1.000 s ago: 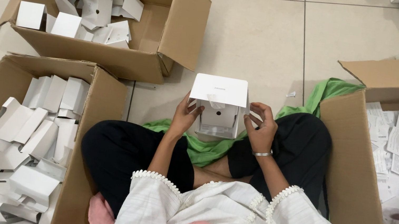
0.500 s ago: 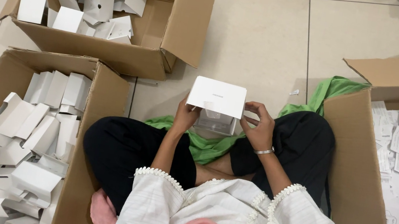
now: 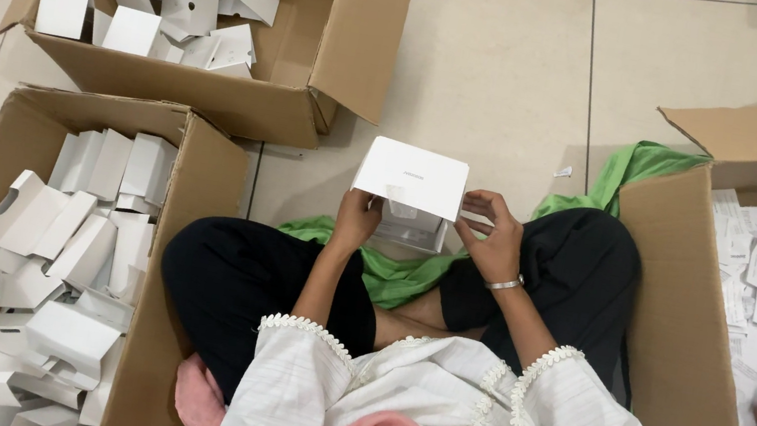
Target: The person packs electronic device components and manuals into individual product boxes.
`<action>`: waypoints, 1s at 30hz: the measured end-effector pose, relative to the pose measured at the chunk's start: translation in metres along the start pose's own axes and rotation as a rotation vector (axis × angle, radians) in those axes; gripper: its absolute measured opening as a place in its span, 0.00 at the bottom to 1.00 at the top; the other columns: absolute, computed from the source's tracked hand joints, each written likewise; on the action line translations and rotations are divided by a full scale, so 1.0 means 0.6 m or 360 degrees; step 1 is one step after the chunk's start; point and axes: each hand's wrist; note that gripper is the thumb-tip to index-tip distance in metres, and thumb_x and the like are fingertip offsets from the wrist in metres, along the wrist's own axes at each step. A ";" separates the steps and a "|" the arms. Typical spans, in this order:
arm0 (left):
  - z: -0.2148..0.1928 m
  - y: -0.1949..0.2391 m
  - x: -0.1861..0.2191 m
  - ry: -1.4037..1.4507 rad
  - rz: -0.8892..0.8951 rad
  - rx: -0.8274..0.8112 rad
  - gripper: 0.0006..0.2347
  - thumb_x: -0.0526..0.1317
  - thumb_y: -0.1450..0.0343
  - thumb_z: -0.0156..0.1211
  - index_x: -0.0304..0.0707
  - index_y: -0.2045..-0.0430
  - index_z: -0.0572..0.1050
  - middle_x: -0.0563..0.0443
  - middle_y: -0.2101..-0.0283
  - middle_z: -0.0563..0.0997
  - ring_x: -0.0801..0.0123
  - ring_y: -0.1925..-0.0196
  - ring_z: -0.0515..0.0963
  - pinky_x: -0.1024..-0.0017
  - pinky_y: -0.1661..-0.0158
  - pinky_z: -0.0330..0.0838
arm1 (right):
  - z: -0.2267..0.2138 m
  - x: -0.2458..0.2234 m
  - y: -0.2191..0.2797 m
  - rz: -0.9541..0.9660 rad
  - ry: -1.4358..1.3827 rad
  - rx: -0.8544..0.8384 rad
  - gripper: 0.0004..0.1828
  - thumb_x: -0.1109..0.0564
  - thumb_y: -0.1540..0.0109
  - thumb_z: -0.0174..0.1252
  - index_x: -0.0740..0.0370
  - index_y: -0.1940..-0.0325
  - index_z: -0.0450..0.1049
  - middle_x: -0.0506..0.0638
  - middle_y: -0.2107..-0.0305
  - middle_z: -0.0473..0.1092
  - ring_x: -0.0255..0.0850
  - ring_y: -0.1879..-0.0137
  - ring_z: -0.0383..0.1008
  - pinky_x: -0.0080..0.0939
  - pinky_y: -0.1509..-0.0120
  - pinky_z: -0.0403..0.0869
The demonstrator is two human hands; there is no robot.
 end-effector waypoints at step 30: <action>-0.049 -0.005 0.063 0.0246 -0.0318 -0.0402 0.36 0.23 0.35 0.61 0.46 0.30 0.58 0.46 0.31 0.64 0.57 0.38 0.73 0.62 0.47 0.78 | -0.016 0.087 -0.031 0.0205 -0.0532 0.0170 0.20 0.57 0.29 0.45 0.64 0.34 0.66 0.53 0.42 0.70 0.42 0.40 0.73 0.41 0.36 0.75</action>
Point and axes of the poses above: each hand's wrist, its own y-axis away from the middle knuckle, its own z-axis out of the palm, x = y × z
